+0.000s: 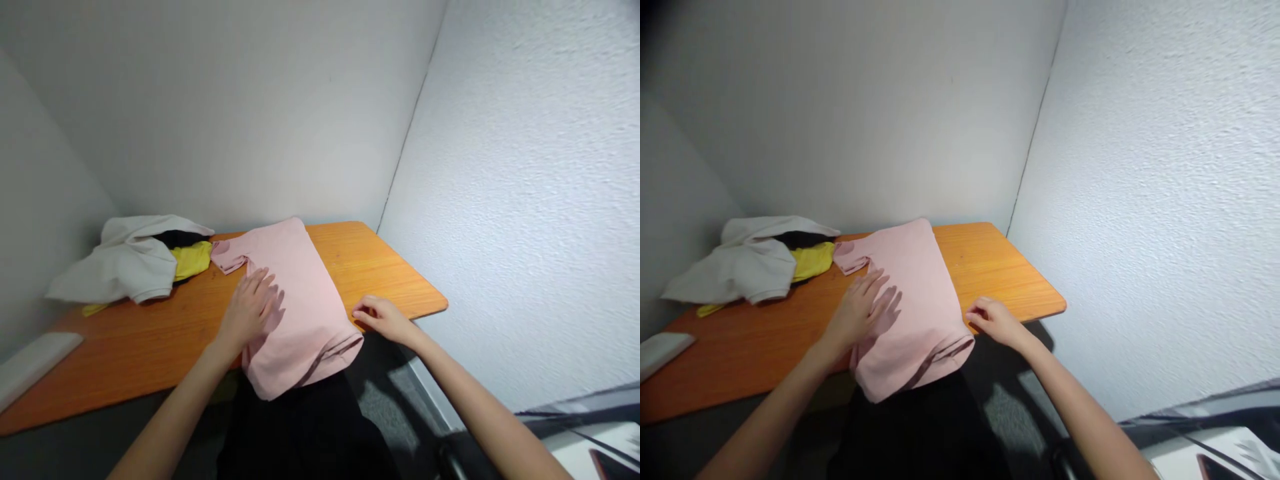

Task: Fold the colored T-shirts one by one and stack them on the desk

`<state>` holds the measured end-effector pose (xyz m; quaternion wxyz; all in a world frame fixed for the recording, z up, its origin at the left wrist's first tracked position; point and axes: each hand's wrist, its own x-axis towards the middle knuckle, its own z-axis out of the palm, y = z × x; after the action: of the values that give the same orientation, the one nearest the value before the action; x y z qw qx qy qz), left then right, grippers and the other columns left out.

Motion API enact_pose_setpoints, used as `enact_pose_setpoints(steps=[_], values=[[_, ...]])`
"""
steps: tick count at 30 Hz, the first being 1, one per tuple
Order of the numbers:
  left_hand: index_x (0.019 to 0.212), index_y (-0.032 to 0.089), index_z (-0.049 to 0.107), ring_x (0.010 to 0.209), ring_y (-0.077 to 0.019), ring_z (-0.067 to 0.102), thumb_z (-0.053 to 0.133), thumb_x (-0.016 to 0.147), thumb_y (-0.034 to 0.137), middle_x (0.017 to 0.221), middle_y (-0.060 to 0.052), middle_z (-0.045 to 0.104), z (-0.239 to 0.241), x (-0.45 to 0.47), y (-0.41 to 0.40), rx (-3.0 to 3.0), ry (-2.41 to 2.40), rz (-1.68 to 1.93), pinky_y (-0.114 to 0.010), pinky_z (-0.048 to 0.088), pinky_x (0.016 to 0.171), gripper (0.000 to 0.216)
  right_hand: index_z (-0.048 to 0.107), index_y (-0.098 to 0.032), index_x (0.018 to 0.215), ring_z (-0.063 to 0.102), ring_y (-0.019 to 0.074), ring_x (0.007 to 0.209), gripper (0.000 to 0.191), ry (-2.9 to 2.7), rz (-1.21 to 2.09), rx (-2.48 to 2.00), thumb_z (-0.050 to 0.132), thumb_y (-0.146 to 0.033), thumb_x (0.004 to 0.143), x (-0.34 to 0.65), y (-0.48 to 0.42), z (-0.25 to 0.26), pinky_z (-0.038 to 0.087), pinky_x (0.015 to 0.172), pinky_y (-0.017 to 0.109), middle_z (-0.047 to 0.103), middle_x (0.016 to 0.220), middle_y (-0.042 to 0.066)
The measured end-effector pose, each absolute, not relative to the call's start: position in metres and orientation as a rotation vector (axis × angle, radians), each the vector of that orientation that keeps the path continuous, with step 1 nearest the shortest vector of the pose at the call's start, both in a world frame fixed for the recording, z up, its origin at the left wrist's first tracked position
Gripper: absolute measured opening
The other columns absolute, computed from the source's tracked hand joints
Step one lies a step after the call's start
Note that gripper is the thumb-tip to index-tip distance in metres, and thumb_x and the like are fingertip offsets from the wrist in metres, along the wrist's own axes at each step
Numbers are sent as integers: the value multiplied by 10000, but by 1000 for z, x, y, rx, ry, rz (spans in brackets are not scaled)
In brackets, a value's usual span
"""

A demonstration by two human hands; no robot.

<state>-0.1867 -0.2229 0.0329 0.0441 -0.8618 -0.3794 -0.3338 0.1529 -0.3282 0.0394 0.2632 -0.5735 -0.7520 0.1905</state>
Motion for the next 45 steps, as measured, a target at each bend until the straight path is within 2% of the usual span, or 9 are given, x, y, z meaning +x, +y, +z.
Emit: enact_pose_setpoints(steps=[2, 6, 10, 13, 18, 26, 31, 38, 45], values=[[1255, 198, 517, 1267, -246, 469, 438, 952, 315, 1327, -105, 545, 28, -196, -269, -2612, -1229, -1226, -443, 355, 1090, 335, 681, -201, 905, 566, 170, 759, 246, -2001, 531, -1526, 538, -398, 934, 153, -347, 32, 440, 696, 294, 632, 848, 34], [1151, 208, 519, 1127, -242, 533, 530, 919, 325, 1160, -97, 576, -10, -208, -343, -2443, -1359, -1527, -433, 432, 993, 260, 669, -234, 1080, 558, 206, 937, 262, -1999, 491, -1432, 539, -415, 942, 147, -366, 23, 425, 857, 348, 635, 974, 47], [1173, 194, 481, 1159, -308, 486, 662, 822, 390, 1236, -149, 496, -57, -211, -372, -2389, -1375, -1368, -507, 427, 978, 440, 641, -253, 1140, 537, 224, 984, 306, -2017, 466, -1386, 606, -437, 898, 140, -373, 19, 418, 888, 369, 624, 1043, 49], [1149, 201, 506, 1186, -318, 462, 619, 851, 294, 1284, -159, 455, -74, -212, -375, -2387, -1412, -1214, -519, 412, 992, 331, 644, -238, 1070, 536, 222, 944, 269, -1960, 458, -1382, 656, -405, 859, 136, -376, 16, 434, 838, 356, 625, 993, 44], [1157, 227, 564, 1144, -290, 472, 551, 876, 209, 1251, -133, 441, -68, -216, -372, -2407, -1470, -1227, -487, 422, 994, 281, 609, -217, 923, 535, 198, 862, 115, -1892, 426, -1377, 629, -293, 838, 129, -377, 9, 436, 786, 330, 607, 888, 25], [1092, 228, 616, 1043, -228, 552, 468, 947, 319, 1158, -91, 473, -53, -221, -383, -2497, -1535, -1338, -399, 485, 934, 226, 505, -217, 814, 507, 195, 796, 32, -1896, 161, -1382, 530, -216, 794, 122, -380, -5, 407, 732, 320, 554, 809, 21], [1090, 244, 625, 981, -187, 602, 400, 975, 337, 1201, -73, 500, -51, -226, -389, -2573, -1580, -1311, -326, 520, 861, 270, 468, -221, 805, 504, 174, 711, 28, -1858, 71, -1422, 484, -203, 791, 113, -389, -10, 400, 675, 290, 533, 770, 8], [1060, 227, 644, 939, -175, 608, 421, 966, 334, 1200, -79, 504, -50, -225, -398, -2500, -1561, -1408, -335, 520, 874, 264, 436, -230, 768, 479, 176, 671, 64, -1845, -207, -1521, 486, -194, 786, 99, -401, -14, 357, 656, 282, 505, 708, 3], [1086, 229, 636, 989, -192, 595, 443, 959, 292, 1149, -81, 508, -52, -232, -410, -2384, -1536, -1563, -337, 502, 885, 240, 376, -234, 721, 432, 160, 609, 147, -1822, -245, -1427, 477, -138, 768, 94, -423, -17, 312, 620, 284, 452, 666, -12]])
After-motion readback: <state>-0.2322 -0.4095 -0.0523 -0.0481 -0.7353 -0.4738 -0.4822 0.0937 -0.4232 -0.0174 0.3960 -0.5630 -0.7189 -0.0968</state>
